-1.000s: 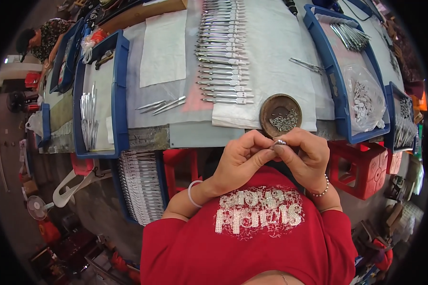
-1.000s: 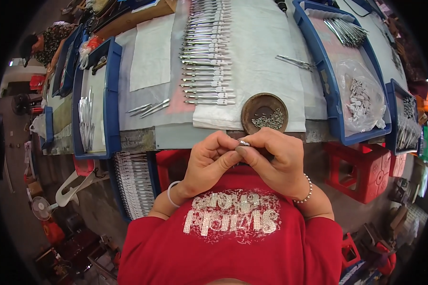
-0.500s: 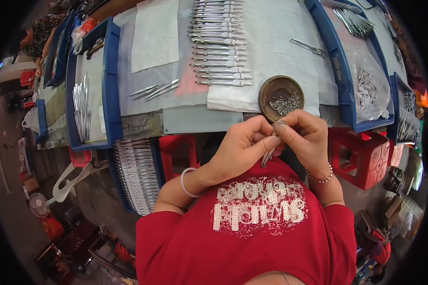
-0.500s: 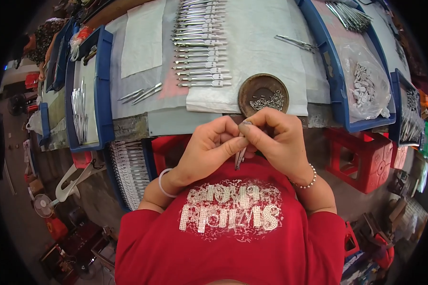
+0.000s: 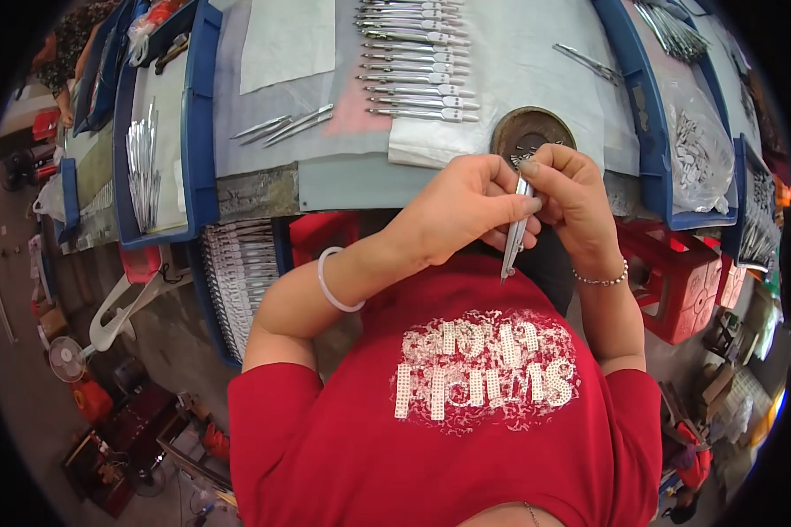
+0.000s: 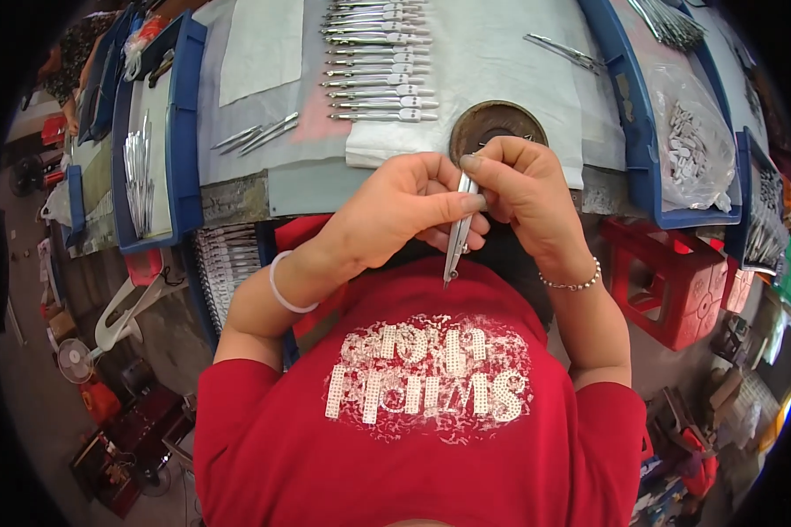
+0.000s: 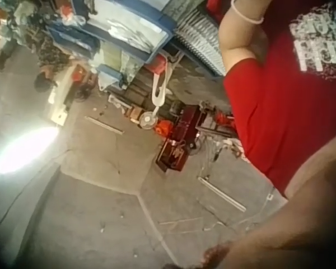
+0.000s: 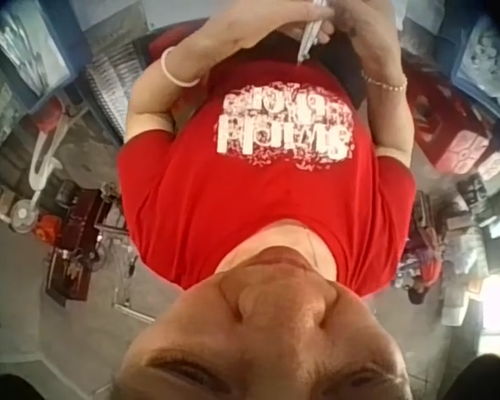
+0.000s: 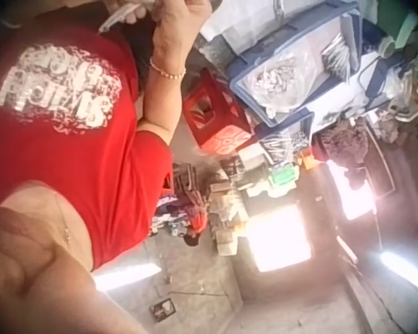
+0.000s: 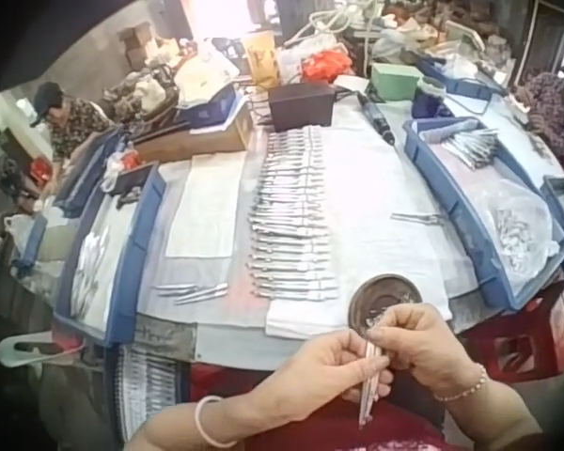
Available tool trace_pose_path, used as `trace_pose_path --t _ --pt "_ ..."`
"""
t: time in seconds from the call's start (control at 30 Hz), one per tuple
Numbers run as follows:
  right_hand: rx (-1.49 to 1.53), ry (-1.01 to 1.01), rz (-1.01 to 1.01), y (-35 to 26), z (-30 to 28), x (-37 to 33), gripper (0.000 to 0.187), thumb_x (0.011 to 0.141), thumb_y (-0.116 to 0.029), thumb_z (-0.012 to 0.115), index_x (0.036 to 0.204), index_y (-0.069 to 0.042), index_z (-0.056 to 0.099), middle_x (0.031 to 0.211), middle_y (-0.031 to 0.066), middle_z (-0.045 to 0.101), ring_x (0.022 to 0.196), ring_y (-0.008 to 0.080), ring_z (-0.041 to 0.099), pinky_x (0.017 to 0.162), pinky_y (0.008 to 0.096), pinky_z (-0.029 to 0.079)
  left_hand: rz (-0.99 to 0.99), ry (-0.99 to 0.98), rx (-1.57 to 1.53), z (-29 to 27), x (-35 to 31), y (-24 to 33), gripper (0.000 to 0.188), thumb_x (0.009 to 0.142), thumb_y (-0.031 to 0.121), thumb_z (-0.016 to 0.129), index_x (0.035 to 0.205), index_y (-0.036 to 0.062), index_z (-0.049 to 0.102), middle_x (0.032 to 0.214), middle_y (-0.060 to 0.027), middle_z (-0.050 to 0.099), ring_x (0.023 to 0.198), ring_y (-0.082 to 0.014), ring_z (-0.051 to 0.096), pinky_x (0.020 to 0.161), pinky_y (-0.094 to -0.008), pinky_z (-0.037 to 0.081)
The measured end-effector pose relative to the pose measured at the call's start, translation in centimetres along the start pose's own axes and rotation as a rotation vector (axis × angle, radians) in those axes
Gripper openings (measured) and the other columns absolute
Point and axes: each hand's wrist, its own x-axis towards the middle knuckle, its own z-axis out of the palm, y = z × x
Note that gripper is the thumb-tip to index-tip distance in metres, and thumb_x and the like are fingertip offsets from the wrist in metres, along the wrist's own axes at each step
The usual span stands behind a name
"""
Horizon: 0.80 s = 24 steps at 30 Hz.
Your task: Assembling metal components and plastic bases into hardware tools at a manufacturing workbench.
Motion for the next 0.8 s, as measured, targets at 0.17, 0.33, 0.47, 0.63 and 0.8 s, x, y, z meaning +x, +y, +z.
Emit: trace_pose_path --t 0.17,0.33,0.47,0.63,0.8 --pt "0.042 0.003 -0.011 0.8 -0.2 0.4 0.016 0.084 -0.014 0.063 0.071 -0.008 0.056 0.056 -0.0048 0.049 0.043 0.0009 0.038 0.038 0.0171 0.025 -0.049 -0.027 -0.091 -0.5 0.8 -0.5 0.020 0.087 0.016 0.062 0.092 0.0008 0.049 0.084 -0.0158 0.065 0.072 -0.0218 0.067 0.060 -0.0287 0.055" --pt "0.073 0.014 -0.011 1.5 -0.4 0.4 0.015 0.084 -0.014 0.063 0.072 -0.008 0.057 0.056 -0.0052 0.049 0.042 0.0008 0.037 0.038 0.0169 0.025 -0.077 -0.034 -0.083 -0.6 1.0 -0.4 0.018 0.087 0.014 0.061 0.091 0.0008 0.049 0.083 -0.0166 0.065 0.072 -0.0227 0.067 0.060 -0.0288 0.055" --pt "0.080 0.033 -0.016 1.4 -0.1 0.0 0.015 0.084 -0.014 0.063 0.071 -0.008 0.057 0.056 -0.0051 0.049 0.042 0.0010 0.037 0.038 0.0170 0.025 -0.098 -0.036 -0.059 -0.6 1.0 0.0 0.018 0.086 0.013 0.061 0.089 0.0006 0.049 0.081 -0.0169 0.064 0.071 -0.0227 0.067 0.059 -0.0283 0.055" --pt "0.078 0.095 -0.109 1.4 0.5 -0.6 0.016 0.085 -0.014 0.062 0.072 -0.007 0.056 0.058 -0.0043 0.051 0.044 0.0010 0.038 0.039 0.0168 0.025 -0.105 -0.063 0.045 -0.5 0.9 1.3 0.018 0.085 0.013 0.063 0.087 0.0007 0.049 0.080 -0.0169 0.065 0.069 -0.0224 0.067 0.056 -0.0278 0.054" --pt "0.127 0.127 -0.191 1.5 1.1 -1.2 0.014 0.086 -0.012 0.062 0.074 -0.006 0.055 0.061 -0.0037 0.052 0.045 0.0009 0.038 0.041 0.0166 0.027 -0.105 -0.099 0.156 -0.6 0.8 2.3 0.019 0.084 0.013 0.064 0.085 0.0005 0.049 0.078 -0.0167 0.065 0.067 -0.0217 0.066 0.055 -0.0278 0.054"
